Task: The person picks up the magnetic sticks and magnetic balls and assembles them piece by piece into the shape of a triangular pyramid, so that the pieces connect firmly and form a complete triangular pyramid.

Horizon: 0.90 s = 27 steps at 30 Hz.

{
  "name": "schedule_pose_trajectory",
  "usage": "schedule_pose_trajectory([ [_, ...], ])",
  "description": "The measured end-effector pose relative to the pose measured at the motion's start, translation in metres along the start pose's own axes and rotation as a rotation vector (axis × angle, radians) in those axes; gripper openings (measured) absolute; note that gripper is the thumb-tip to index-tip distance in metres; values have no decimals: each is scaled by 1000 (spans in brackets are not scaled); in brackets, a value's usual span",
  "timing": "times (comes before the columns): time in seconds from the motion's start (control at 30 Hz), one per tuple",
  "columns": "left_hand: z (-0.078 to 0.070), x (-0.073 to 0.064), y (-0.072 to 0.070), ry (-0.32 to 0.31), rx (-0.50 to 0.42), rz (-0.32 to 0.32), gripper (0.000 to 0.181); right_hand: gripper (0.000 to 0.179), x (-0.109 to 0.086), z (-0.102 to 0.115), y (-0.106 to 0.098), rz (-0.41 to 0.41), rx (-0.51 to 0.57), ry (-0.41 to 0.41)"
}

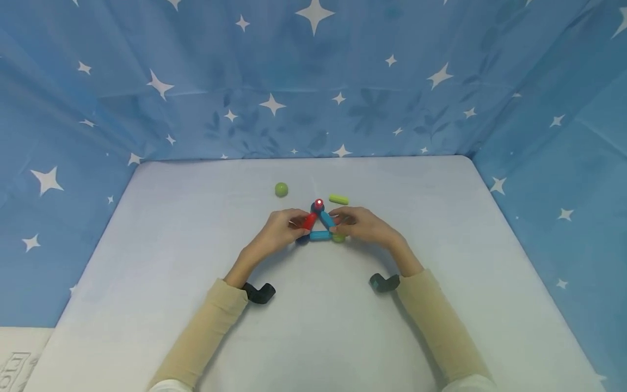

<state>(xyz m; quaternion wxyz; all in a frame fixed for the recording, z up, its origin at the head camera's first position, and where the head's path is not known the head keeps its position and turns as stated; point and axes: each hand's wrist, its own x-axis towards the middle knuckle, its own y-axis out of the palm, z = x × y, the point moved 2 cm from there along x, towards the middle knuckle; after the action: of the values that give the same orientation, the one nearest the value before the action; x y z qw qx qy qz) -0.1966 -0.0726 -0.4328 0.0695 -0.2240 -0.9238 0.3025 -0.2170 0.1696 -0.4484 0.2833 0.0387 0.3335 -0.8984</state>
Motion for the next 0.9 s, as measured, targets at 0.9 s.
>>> schedule_pose_trajectory([
  [0.9,8,0,6,-15,27,-15,35,24,48,-7,-41,-296,-174,-41],
])
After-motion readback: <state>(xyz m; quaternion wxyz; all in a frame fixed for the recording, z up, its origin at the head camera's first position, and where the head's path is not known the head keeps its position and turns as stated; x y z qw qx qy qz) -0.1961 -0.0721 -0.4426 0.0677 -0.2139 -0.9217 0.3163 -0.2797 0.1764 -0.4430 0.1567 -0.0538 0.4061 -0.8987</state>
